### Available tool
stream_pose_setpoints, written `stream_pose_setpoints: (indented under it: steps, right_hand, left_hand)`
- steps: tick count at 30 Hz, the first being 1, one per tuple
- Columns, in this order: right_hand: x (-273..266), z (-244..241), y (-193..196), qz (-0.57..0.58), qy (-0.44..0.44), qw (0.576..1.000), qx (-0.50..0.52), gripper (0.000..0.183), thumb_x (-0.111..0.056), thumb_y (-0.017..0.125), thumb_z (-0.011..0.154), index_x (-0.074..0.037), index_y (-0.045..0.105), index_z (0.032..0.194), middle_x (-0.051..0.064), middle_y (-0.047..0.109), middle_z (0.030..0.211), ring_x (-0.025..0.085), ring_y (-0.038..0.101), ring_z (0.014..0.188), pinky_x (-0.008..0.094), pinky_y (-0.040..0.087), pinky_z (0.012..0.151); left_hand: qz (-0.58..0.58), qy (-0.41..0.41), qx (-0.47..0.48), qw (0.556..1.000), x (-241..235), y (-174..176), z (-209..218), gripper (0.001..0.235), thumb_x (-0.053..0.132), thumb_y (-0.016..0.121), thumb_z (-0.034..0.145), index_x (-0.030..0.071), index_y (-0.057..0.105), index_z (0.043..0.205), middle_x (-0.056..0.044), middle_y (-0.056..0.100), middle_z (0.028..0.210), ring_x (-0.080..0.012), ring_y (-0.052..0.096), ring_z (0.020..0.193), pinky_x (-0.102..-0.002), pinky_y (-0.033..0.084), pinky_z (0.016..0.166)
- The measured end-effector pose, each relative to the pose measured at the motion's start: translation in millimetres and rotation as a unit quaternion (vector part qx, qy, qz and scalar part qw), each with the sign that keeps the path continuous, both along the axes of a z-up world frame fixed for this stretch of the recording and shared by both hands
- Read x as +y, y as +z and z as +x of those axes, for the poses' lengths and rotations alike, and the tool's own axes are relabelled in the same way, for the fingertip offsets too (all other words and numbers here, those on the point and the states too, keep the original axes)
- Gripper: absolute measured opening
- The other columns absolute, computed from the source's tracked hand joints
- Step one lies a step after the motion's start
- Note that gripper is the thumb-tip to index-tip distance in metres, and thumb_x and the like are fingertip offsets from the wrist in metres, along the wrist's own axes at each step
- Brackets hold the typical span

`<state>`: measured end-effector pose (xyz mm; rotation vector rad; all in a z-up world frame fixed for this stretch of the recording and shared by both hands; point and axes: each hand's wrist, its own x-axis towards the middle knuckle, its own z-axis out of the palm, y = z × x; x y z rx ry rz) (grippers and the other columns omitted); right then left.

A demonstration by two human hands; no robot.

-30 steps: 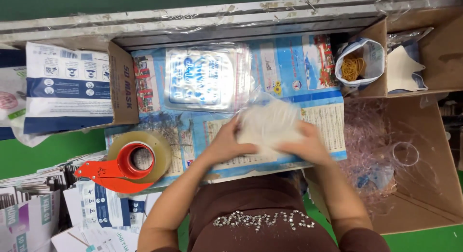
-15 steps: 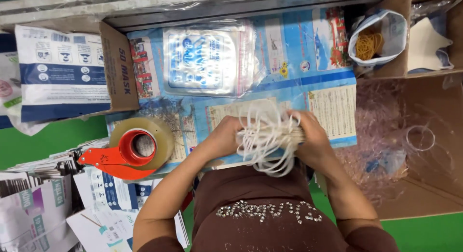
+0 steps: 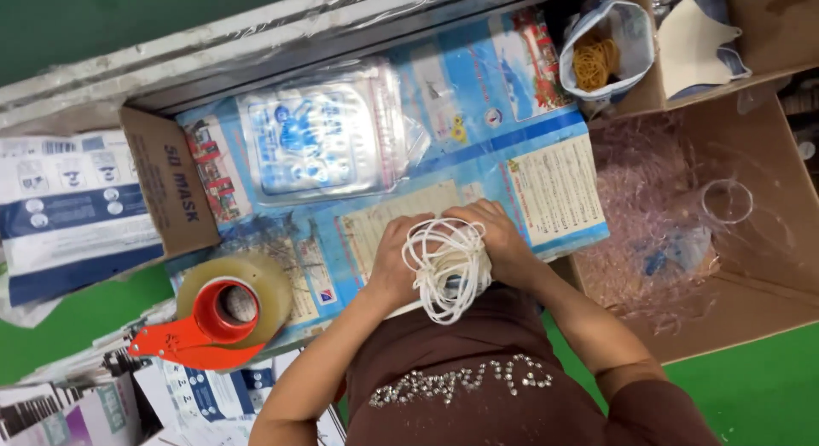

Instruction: Packing individual face masks into plastic pouches and arranging them on a conveyor belt in a factory setting.

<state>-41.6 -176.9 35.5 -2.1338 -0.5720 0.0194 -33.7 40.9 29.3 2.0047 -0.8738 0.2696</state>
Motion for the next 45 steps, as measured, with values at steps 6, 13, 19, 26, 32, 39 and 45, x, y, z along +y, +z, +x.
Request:
stream_pose_setpoints:
  steps: [6,13,19,26,32,39,45]
  right_hand:
    - [0.9,-4.6,-8.9,-0.035,0.015,0.999,-0.037,0.061,-0.019,0.080,0.074,-0.001,0.060,0.128,0.018,0.069,0.112,0.038,0.064,0.100,0.047,0.049,0.089]
    - [-4.1,-3.3,-8.6,0.024,0.046,0.972,0.228,0.068,-0.016,0.076,0.080,-0.002,0.056,0.143,0.006,0.075,0.094,0.019,0.074,0.084,0.033,0.060,0.075]
    - [23.3,70.6,10.4,0.281,-0.096,0.910,0.289,0.041,-0.009,0.073,0.090,0.008,0.064,0.125,0.015,0.074,0.102,0.024,0.073,0.084,0.035,0.063,0.073]
    - [77.7,131.1,-37.9,0.356,-0.183,0.857,0.324,0.049,-0.005,0.079,0.080,0.004,0.063,0.125,0.013,0.073,0.113,0.021,0.074,0.095,0.033,0.063,0.078]
    - [81.4,126.0,-27.1,0.229,-0.199,0.905,0.298,0.052,-0.011,0.081,0.080,0.006,0.065,0.126,0.017,0.073,0.121,0.022,0.073,0.103,0.032,0.061,0.086]
    - [71.1,76.0,-6.4,0.322,-0.177,0.824,0.430,0.065,-0.028,0.078,0.084,-0.004,0.051,0.138,0.018,0.068,0.125,0.025,0.071,0.110,0.037,0.060,0.095]
    - [71.7,35.2,3.5,0.436,-0.166,0.829,0.309,0.047,-0.010,0.079,0.091,0.005,0.060,0.131,0.014,0.068,0.120,0.021,0.070,0.107,0.036,0.062,0.091]
  left_hand:
    - [0.008,-0.050,0.046,0.998,3.7,-36.0,-20.2,0.036,0.023,0.080,0.081,0.012,0.068,0.113,-0.011,0.070,0.118,-0.0302,0.067,0.112,-0.044,0.054,0.096]
    - [0.089,-0.141,0.062,0.984,11.1,36.0,2.6,0.050,0.003,0.072,0.077,0.005,0.073,0.126,-0.017,0.074,0.131,-0.0274,0.068,0.092,-0.040,0.057,0.083]
    - [0.025,0.216,-0.103,0.971,41.2,-8.5,65.3,0.020,0.008,0.073,0.101,0.007,0.071,0.121,-0.012,0.070,0.114,-0.0319,0.070,0.110,-0.041,0.059,0.098]
    - [0.036,0.364,0.028,0.930,51.2,-28.5,116.5,0.021,0.013,0.077,0.089,0.001,0.072,0.106,-0.013,0.063,0.101,-0.0308,0.059,0.094,-0.042,0.049,0.083]
    - [-0.084,0.380,0.073,0.918,52.9,-8.2,110.2,0.007,0.008,0.072,0.096,0.003,0.073,0.101,-0.009,0.063,0.093,-0.0226,0.060,0.083,-0.036,0.050,0.075]
    - [-0.177,0.247,0.067,0.950,58.3,52.6,57.0,0.007,0.004,0.071,0.097,0.002,0.073,0.104,-0.008,0.070,0.098,-0.0152,0.065,0.085,-0.028,0.054,0.072]
    - [-0.169,0.098,0.193,0.962,52.3,67.6,27.6,0.014,0.011,0.075,0.096,0.003,0.076,0.106,-0.010,0.074,0.101,-0.0198,0.069,0.087,-0.032,0.056,0.076]
